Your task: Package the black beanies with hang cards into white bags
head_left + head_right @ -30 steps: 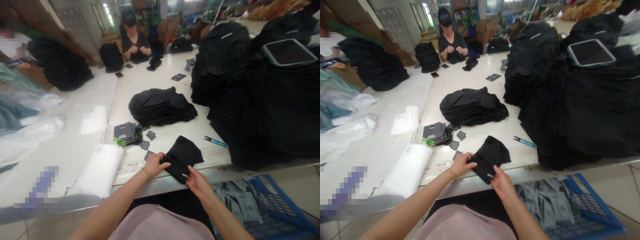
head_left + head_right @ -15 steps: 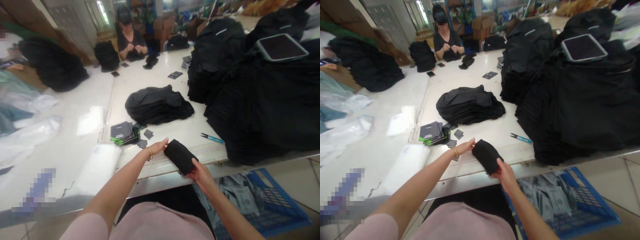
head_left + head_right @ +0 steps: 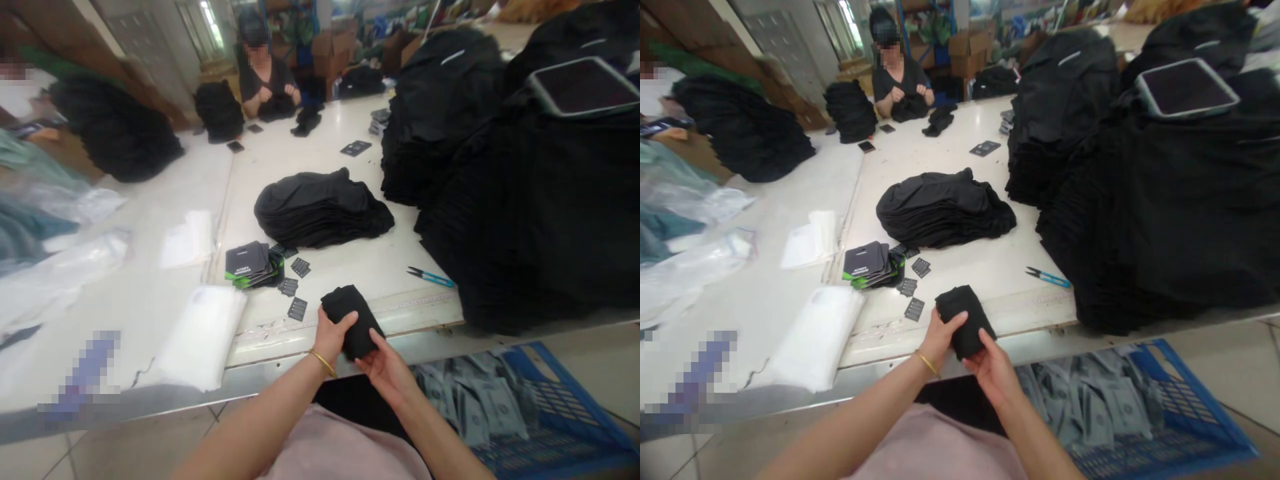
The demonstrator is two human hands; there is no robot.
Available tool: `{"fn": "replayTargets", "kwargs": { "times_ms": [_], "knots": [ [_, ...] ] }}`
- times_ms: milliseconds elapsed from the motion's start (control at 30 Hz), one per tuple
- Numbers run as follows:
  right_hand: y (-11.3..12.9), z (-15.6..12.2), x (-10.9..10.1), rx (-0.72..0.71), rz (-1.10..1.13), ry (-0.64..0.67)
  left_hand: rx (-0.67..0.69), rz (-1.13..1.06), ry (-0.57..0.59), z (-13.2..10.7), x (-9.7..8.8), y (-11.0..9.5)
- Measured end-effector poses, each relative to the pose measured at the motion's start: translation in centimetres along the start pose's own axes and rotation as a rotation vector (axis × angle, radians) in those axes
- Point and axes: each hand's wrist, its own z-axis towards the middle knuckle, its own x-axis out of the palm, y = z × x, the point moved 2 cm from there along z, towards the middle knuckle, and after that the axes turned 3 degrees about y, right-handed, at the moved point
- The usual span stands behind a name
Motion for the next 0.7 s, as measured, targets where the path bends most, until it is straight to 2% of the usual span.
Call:
{"fn": "replayTargets", "kwargs": {
  "times_ms": [100, 167, 233, 300, 367, 400, 467, 533, 633, 667, 700],
  "knots": [
    [-1.0, -0.4, 0.0, 0.067, -0.081, 0.076, 0.006, -0.18, -0.046, -1.1, -0.7, -0.4],
    [0.1, -0.2, -0.5, -0.042, -0.192, 0.04, -0.012, -0.227, -0.042, -1.3, -1.4, -1.3],
    [1.6, 0.0, -0.6, -0.156, -0.233, 0.021, -0.046, -0.262, 0.055, -1.7, -1.9, -2.3],
    [2.0, 0.1, 0.4, -0.1, -0.201, 0.122, -0.078, -0.272, 0.186, -2.5, -2.2, -3.0],
    [1.3, 0.0, 2.2, 0.041, -0.172, 0.261, -0.065, -0.214, 0.266, -3.2, -2.6, -3.2],
    [0.6, -0.1, 3.1, 0.075, -0.178, 0.29, -0.034, -0.143, 0.282, -3.2, -3.0, -3.3],
    [-0.6, 0.0, 4.5, 0.076, -0.208, 0.256, 0.069, 0.101, 0.258, -2.3, -4.4, -4.2],
    [-1.2, 0.4, 5.1, 0.045, -0.239, 0.18, 0.259, 0.435, 0.116, 0.0, -7.0, -6.4],
    [-1.0, 1.5, 4.7, 0.042, -0.301, 0.09, 0.582, 0.888, -0.336, 4.6, -12.3, -11.7],
    [-0.7, 1.9, 4.4, 0.032, -0.325, 0.067, 0.575, 0.985, -0.5, 6.2, -14.2, -13.2],
    [-0.3, 2.2, 4.0, 0.022, -0.343, 0.048, 0.472, 1.053, -0.61, 7.7, -15.9, -14.4]
  ]
}}
